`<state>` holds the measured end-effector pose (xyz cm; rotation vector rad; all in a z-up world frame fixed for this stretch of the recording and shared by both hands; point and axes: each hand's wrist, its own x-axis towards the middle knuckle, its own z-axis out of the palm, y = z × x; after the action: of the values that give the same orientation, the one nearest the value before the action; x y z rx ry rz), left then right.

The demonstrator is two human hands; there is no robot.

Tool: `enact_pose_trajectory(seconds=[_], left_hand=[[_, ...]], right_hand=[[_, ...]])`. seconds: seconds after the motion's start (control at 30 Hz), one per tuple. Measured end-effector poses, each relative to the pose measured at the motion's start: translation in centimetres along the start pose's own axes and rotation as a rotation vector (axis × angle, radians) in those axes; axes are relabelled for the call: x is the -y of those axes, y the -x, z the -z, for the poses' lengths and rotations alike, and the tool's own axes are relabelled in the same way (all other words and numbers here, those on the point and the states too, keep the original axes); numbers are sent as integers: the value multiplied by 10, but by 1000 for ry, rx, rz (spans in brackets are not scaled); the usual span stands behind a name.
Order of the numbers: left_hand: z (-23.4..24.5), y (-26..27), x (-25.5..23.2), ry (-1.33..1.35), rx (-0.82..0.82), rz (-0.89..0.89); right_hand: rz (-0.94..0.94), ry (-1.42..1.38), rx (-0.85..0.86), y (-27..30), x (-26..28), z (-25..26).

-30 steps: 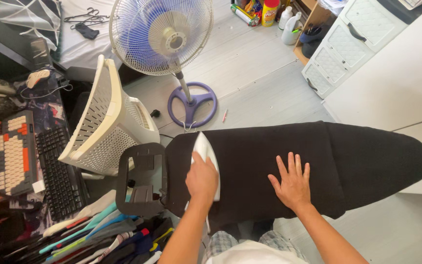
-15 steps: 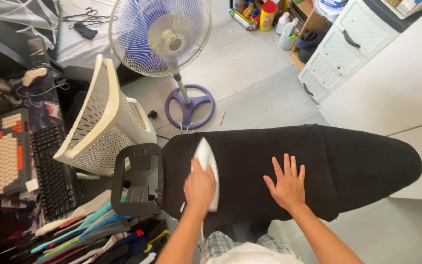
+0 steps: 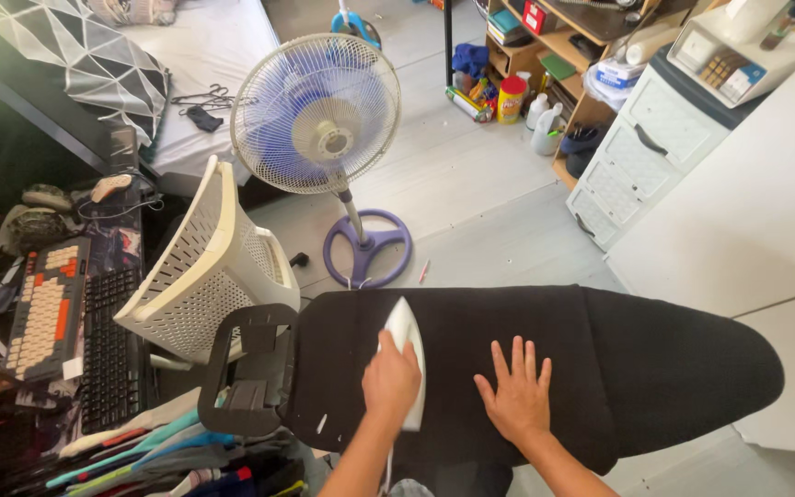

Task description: The person irons a black t-shirt on an ironing board. They smooth the fabric with one hand while moving the iron with the other, then flip the shirt to iron the other side.

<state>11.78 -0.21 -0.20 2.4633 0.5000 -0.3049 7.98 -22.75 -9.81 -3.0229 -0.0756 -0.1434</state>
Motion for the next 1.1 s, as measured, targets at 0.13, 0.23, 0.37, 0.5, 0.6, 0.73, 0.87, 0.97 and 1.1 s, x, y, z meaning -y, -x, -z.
enact_pose_trajectory(seconds=[0.13,0.23,0.37,0.5,0.6,0.73,0.87,0.97,1.1], left_hand=[[-3,-59,-31,62,-100,-44],[-8,-75,-43,103,-133,-15],[-19,-46,-31,84,-62,-59],[-55,34,3,27,19,-125],[-83,83,13,-36,119,-51],[-88,93,-8,-1,124,-98],[-66,52,-70,35,207,-77],[-66,23,-109,69,93,-195],[-77,-24,-151,98,54,-205]], right_hand=[[-5,-3,135,-2,-3,3],[33,-15,166,-2,-12,2],[60,-32,117,3,-52,3],[-40,146,179,4,-107,4],[-8,105,78,7,-141,-2],[11,27,-76,13,-144,-16],[-26,90,17,10,-139,-15],[-21,38,-55,14,-137,-11],[-55,35,13,13,-135,-2]])
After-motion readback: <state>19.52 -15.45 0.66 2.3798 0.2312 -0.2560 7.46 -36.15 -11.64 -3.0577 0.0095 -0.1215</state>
